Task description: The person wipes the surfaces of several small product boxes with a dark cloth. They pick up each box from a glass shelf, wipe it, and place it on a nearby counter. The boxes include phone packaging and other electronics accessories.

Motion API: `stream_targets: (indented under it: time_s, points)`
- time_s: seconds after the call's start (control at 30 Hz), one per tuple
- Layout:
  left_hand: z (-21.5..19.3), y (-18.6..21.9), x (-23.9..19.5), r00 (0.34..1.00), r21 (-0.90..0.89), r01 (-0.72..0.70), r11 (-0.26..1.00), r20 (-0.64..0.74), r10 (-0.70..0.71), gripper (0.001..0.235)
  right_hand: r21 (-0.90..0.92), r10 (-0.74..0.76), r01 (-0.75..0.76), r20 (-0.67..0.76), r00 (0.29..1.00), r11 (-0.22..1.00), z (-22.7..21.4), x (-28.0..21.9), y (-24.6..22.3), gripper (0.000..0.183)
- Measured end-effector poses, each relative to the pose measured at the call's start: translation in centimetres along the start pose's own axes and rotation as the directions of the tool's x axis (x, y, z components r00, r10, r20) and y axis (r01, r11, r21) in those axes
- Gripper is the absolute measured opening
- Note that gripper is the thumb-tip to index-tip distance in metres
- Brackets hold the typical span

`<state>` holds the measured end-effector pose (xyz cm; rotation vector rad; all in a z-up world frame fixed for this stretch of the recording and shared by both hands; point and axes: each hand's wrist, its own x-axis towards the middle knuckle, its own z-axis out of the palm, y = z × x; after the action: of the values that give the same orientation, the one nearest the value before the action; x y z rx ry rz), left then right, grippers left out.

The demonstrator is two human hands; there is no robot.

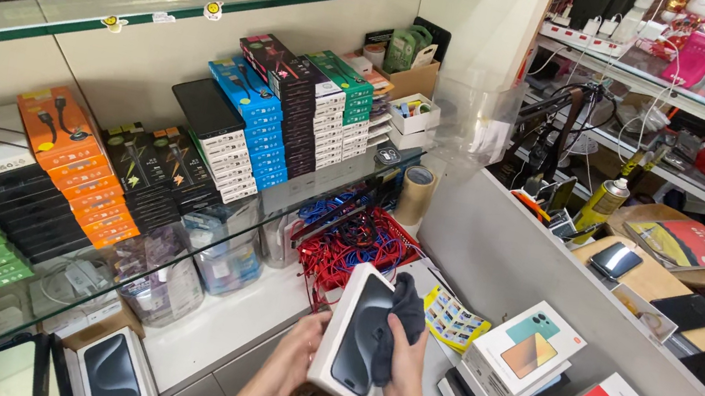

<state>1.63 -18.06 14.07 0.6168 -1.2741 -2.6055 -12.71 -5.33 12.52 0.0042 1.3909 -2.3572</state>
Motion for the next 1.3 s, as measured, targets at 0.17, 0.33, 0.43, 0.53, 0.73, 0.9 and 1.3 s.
stream_targets:
  time_s: [0.17,0.33,0.43,0.53,0.73,0.9,1.3]
  points:
    - [1.6,1.0,2.5,0.948,0.254,-0.158,0.954,-0.233,0.219,0.05,-0.262,0.022,0.016,0.144,0.989,0.965,1.3,-0.5,0.2,0.039]
    - [-2.4,0.8,5.1,0.779,0.276,-0.288,0.917,-0.49,0.392,0.052,-0.375,0.075,0.036,0.278,0.958,0.926,1.9,-3.5,1.2,0.034]
    - [-5.8,0.4,6.7,0.629,0.115,-0.461,0.88,-0.658,0.415,0.051,-0.374,0.055,0.069,0.312,0.949,0.925,1.3,-5.4,0.6,0.034]
    - [-7.0,-1.5,7.9,0.607,-0.26,-0.488,0.833,-0.788,0.109,0.051,-0.387,-0.242,0.354,0.31,0.919,0.851,2.5,-6.5,0.5,0.042]
    - [-5.1,-4.4,9.6,0.869,-0.629,-0.232,0.742,-0.476,-0.132,0.045,-0.528,-0.588,0.613,0.242,0.772,0.588,6.9,-6.0,1.5,0.038]
    - [-5.1,-1.8,6.8,0.841,-0.456,-0.121,0.882,-0.518,-0.153,0.046,-0.549,-0.34,0.374,0.167,0.926,0.748,5.8,-3.8,-2.7,0.039]
    - [-1.3,0.5,4.9,0.819,0.199,-0.285,0.938,-0.458,0.346,0.049,-0.648,-0.425,0.746,0.638,0.642,0.154,7.4,-6.1,-0.6,0.048]
